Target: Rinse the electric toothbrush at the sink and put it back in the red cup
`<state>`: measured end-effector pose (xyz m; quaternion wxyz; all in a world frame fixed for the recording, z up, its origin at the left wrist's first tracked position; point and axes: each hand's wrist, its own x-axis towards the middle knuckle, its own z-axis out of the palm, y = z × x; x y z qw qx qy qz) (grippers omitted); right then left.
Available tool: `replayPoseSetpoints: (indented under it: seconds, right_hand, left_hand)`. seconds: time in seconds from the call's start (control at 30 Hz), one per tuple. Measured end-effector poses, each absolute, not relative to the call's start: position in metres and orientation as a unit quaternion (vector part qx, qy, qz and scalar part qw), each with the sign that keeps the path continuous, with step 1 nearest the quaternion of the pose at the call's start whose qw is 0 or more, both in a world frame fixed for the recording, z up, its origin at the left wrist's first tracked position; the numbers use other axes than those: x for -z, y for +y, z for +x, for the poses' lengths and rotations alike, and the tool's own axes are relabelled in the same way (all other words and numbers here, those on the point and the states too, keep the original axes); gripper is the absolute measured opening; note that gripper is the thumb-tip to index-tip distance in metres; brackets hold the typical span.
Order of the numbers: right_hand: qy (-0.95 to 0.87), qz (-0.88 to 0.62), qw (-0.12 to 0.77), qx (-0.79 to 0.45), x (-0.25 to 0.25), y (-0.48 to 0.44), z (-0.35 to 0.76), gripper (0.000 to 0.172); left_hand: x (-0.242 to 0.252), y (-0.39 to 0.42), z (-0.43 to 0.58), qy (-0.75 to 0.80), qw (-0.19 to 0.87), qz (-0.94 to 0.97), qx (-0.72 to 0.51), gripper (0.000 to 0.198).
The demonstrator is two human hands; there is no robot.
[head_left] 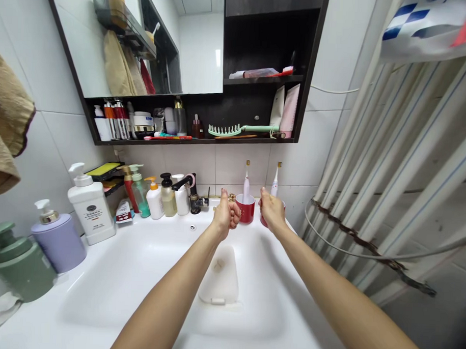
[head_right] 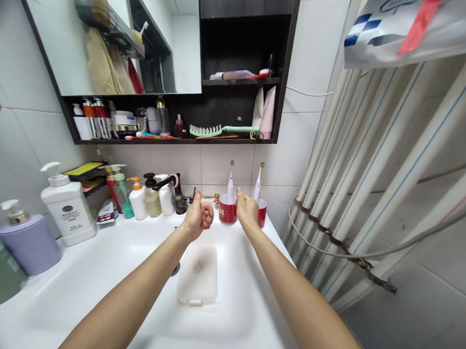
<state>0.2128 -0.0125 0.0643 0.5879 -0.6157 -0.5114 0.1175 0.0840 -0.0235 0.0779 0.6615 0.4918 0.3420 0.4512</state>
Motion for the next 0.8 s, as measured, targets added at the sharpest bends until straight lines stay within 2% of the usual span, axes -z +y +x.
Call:
replayPoseSetpoints:
  seconds: [0.1, 0.3, 0.5, 0.67, 0.8]
  right_hand:
    - [-0.468, -0.697, 0.541, -0.05, -0.052, 0.0, 0.243, 0.023]
    - [-0.487, -0.764, 0.423, -0.028, -0.03, -0.004, 0.275, 0.008]
    - [-0.551, -0.752, 0.362, -0.005, -0.023, -0.05, 0.265, 0.013]
    - [-0.615, -0.713, 0.336, -0.017, -0.013, -0.082, 0.235, 0.012]
    - [-0.659, -0.679, 0.32, -0.052, 0.002, -0.09, 0.2, 0.012]
  left_hand:
    - [-0.058, -0.021, 0.082, 0.393, 0.655, 0.483, -0.428, 0.057]
    - [-0.024, -0.02, 0.074, 0.417, 0.661, 0.489, -0.387, 0.041]
    - [-0.017, -0.025, 0.07, 0.433, 0.606, 0.525, -0.411, 0.024]
    - [-0.022, -0.031, 0.085, 0.433, 0.496, 0.589, -0.468, 0.015]
    - [-0.018, -0.025, 0.096, 0.4, 0.411, 0.647, -0.503, 0.033]
